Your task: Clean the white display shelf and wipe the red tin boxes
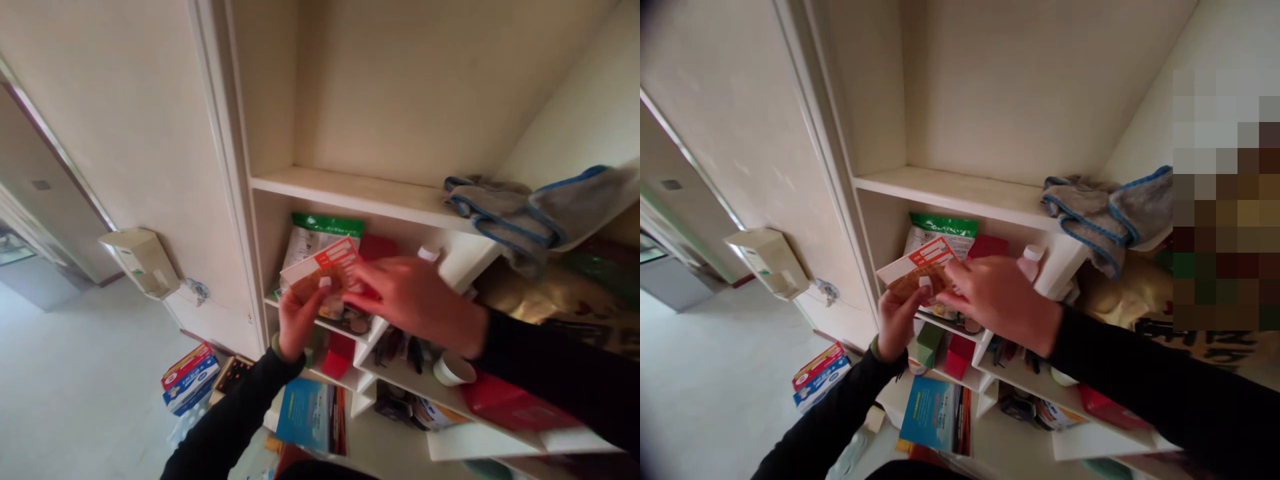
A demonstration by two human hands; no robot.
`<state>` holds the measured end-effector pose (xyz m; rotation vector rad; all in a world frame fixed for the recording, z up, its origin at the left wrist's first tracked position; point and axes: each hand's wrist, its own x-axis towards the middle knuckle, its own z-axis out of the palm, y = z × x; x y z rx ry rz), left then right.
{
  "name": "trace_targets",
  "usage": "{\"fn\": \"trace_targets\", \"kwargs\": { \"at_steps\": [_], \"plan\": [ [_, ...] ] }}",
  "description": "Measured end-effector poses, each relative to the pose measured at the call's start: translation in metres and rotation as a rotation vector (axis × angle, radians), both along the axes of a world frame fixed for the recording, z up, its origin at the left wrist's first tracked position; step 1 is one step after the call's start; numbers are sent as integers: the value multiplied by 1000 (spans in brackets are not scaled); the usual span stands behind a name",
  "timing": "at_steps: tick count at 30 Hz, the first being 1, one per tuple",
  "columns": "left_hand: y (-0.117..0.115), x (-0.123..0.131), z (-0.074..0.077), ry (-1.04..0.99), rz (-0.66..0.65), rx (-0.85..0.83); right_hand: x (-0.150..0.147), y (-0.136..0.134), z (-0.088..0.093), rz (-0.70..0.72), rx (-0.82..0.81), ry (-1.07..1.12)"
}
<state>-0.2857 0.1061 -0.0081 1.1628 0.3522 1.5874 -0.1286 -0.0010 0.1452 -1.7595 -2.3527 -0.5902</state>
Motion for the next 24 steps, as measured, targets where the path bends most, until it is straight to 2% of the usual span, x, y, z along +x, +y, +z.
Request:
{"fn": "trace_targets", "kwargs": {
  "at_steps": [2, 3, 5, 7, 11, 14, 19, 24],
  "plan": [
    [22, -22, 12, 188, 169, 442, 23, -25, 30, 92, 249, -60],
    [34, -33, 19, 281, 232, 688, 37, -35, 44, 74, 361, -104],
    [59, -49, 37, 430, 327, 1088, 70, -48, 69, 17, 409, -194],
    [81, -55, 56, 507, 402, 1321, 100, -50, 85, -87, 369, -218],
    [116, -47, 87, 526, 524, 1477, 130, -35, 95, -339, 100, -163],
    [135, -42, 97, 533, 598, 1542, 131, -27, 91, -398, -14, -166],
    [159, -45, 100, 574, 632, 1596, 131, -26, 72, -368, 108, -185],
    [166, -44, 114, 512, 676, 1691, 125, -22, 53, -386, 219, -188]
  ]
}}
